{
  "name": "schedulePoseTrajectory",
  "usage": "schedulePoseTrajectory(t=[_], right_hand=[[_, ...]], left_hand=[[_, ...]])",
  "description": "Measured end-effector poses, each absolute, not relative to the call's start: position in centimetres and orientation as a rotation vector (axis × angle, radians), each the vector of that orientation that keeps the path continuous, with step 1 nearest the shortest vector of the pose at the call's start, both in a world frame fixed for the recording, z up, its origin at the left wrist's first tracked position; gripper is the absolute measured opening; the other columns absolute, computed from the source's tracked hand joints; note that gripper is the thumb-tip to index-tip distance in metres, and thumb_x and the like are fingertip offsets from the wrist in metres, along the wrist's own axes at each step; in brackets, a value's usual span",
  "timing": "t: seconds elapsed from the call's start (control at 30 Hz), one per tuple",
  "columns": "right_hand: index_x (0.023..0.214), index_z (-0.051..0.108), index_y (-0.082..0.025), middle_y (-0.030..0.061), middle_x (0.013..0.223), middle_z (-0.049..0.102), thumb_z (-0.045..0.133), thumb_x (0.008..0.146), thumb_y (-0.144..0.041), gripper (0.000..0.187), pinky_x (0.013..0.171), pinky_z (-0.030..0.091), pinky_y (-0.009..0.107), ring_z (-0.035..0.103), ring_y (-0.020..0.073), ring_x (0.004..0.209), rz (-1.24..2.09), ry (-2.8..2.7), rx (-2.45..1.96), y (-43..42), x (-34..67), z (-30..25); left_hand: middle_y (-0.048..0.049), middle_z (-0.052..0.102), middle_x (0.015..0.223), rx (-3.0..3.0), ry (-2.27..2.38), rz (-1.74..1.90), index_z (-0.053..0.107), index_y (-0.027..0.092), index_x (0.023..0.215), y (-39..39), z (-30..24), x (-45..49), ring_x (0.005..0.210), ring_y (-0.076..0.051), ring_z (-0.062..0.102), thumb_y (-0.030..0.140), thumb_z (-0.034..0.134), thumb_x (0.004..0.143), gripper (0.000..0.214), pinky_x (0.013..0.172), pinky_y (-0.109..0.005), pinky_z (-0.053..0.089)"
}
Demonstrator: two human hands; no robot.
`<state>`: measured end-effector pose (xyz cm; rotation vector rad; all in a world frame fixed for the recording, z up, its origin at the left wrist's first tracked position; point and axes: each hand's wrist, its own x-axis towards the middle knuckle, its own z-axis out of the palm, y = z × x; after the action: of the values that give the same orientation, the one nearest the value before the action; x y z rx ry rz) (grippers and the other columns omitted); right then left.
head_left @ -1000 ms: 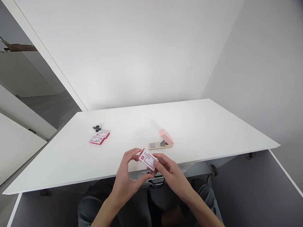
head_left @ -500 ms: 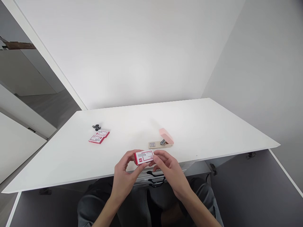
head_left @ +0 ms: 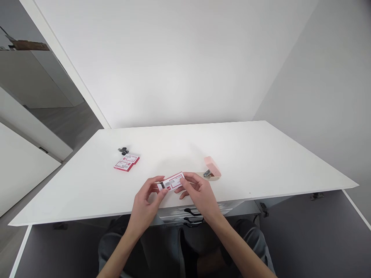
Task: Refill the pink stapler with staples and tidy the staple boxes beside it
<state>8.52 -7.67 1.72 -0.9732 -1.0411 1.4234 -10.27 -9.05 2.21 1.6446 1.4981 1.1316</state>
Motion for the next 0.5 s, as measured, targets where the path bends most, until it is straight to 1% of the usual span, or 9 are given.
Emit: schedulePoseTrajectory(t=[0.07,0.1,0.2,0.27,0.33,0.4,0.5], right_hand=[[0.109,0.073,-0.019,0.0082,0.102,0.078,0.069,0.093,-0.05,0.035,0.067,0.064,0.036,0.077,0.0228,0.081,1.329,-1.131,-0.989,-7.2,8.1,1.7],[0.11,0.073,-0.02,0.0077,0.099,0.079,0.067,0.095,-0.048,0.033,0.069,0.065,0.036,0.077,0.0227,0.081,1.273,-1.187,-1.003,-7.0,7.9,1.7],[0.112,0.073,-0.022,0.0063,0.097,0.079,0.061,0.1,-0.041,0.025,0.071,0.064,0.034,0.076,0.021,0.082,1.056,-1.401,-1.034,-6.3,7.2,1.9],[0.112,0.073,-0.024,0.0059,0.103,0.078,0.056,0.103,-0.035,0.022,0.074,0.063,0.033,0.075,0.0199,0.085,0.894,-1.551,-1.012,-5.8,6.7,2.0],[0.112,0.073,-0.025,0.0052,0.109,0.078,0.053,0.105,-0.031,0.023,0.078,0.061,0.033,0.074,0.0192,0.089,0.786,-1.656,-0.969,-5.4,6.3,2.2],[0.112,0.073,-0.025,0.0044,0.111,0.077,0.051,0.105,-0.028,0.023,0.079,0.061,0.032,0.074,0.0187,0.092,0.742,-1.707,-0.938,-5.0,6.0,2.3],[0.113,0.072,-0.025,0.0038,0.114,0.077,0.051,0.106,-0.025,0.023,0.081,0.06,0.031,0.073,0.0183,0.097,0.692,-1.745,-0.917,-4.7,6.0,2.6]], left_hand=[[-0.0033,0.074,0.102,1.659,1.561,1.096,0.067,0.026,0.122,-8.7,2.1,-11.2,0.096,-0.021,0.07,0.052,0.064,0.095,0.037,0.095,-0.037,0.054],[-0.0032,0.074,0.102,1.666,1.581,1.081,0.067,0.026,0.121,-8.4,2.1,-11.6,0.096,-0.021,0.069,0.052,0.063,0.095,0.037,0.094,-0.037,0.054],[-0.0039,0.075,0.111,1.681,1.618,1.07,0.067,0.027,0.121,-7.8,2.0,-12.5,0.099,-0.021,0.069,0.053,0.063,0.095,0.038,0.093,-0.037,0.053],[-0.004,0.075,0.114,1.675,1.635,1.072,0.067,0.027,0.121,-7.4,1.9,-12.8,0.099,-0.022,0.069,0.054,0.063,0.094,0.039,0.093,-0.037,0.052],[-0.0033,0.076,0.11,1.664,1.654,1.072,0.067,0.027,0.122,-7.1,1.8,-12.9,0.097,-0.021,0.069,0.053,0.064,0.093,0.039,0.091,-0.036,0.052],[-0.0028,0.076,0.106,1.666,1.669,1.077,0.067,0.027,0.123,-6.9,1.6,-13.1,0.095,-0.021,0.068,0.051,0.062,0.094,0.038,0.089,-0.035,0.052],[-0.0019,0.076,0.105,1.702,1.681,1.086,0.067,0.027,0.123,-6.6,1.3,-13.3,0.089,-0.019,0.068,0.044,0.06,0.095,0.034,0.085,-0.033,0.053]])
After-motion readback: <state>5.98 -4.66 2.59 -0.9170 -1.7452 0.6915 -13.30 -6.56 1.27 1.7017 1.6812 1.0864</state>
